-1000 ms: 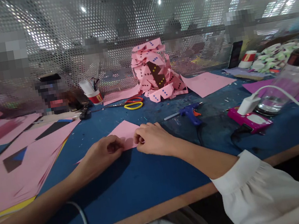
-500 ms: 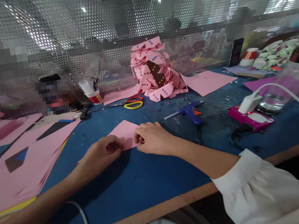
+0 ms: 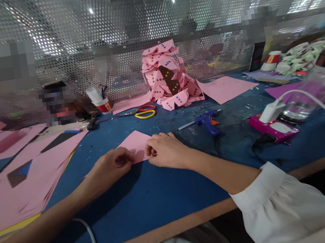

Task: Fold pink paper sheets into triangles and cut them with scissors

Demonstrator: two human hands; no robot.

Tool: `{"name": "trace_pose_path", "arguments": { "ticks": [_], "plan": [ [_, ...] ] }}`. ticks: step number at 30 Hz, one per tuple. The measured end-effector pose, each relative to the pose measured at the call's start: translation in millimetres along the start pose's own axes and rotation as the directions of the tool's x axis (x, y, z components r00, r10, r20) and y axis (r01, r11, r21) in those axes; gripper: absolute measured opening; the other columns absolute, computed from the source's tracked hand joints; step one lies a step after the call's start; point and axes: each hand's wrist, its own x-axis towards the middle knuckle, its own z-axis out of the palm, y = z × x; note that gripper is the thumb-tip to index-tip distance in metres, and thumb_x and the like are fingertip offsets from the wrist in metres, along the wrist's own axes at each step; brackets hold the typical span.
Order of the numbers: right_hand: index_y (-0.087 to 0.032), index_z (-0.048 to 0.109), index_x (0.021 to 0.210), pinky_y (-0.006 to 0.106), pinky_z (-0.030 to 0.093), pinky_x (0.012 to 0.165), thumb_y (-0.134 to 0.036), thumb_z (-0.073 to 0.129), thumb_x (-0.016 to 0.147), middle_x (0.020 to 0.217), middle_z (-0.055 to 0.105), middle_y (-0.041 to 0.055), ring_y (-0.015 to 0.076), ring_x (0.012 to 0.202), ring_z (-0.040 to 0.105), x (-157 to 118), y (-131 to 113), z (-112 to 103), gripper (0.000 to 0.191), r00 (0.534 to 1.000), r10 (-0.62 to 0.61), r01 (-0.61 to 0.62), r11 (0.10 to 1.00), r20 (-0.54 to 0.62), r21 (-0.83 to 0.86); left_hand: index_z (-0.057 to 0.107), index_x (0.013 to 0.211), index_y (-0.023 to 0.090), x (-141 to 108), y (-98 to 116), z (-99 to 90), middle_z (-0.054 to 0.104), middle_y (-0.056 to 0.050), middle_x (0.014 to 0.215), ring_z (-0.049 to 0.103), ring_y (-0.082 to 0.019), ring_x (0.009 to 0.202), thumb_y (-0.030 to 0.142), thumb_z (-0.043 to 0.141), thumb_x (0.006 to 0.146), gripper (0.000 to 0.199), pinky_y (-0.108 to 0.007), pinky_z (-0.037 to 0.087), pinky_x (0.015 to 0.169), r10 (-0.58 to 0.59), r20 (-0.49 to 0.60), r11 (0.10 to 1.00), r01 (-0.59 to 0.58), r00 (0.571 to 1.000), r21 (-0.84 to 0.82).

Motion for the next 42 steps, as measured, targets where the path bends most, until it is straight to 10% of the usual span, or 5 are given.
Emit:
{"name": "trace_pose_path", "arguments": {
  "ticks": [42],
  "plan": [
    [-0.023, 0.069, 0.088, 0.032, 0.035, 0.08, -0.015, 0.062, 0.078, 0.092, 0.067, 0.0005, 0.018, 0.087, 0.056, 1, 2, 0, 0.014, 1.0, 0.004, -0.004, 1.0, 0.023, 0.0, 0.071, 0.087, 0.023, -19, -33, -22.9, 0.073, -0.001, 0.081, 0.065, -0.019, 0.073, 0.028, 0.058, 0.076, 0.018, -0.027, 0.045, 0.067, -0.07, 0.01, 0.997, 0.07, 0.997, 0.025]
  ]
}}
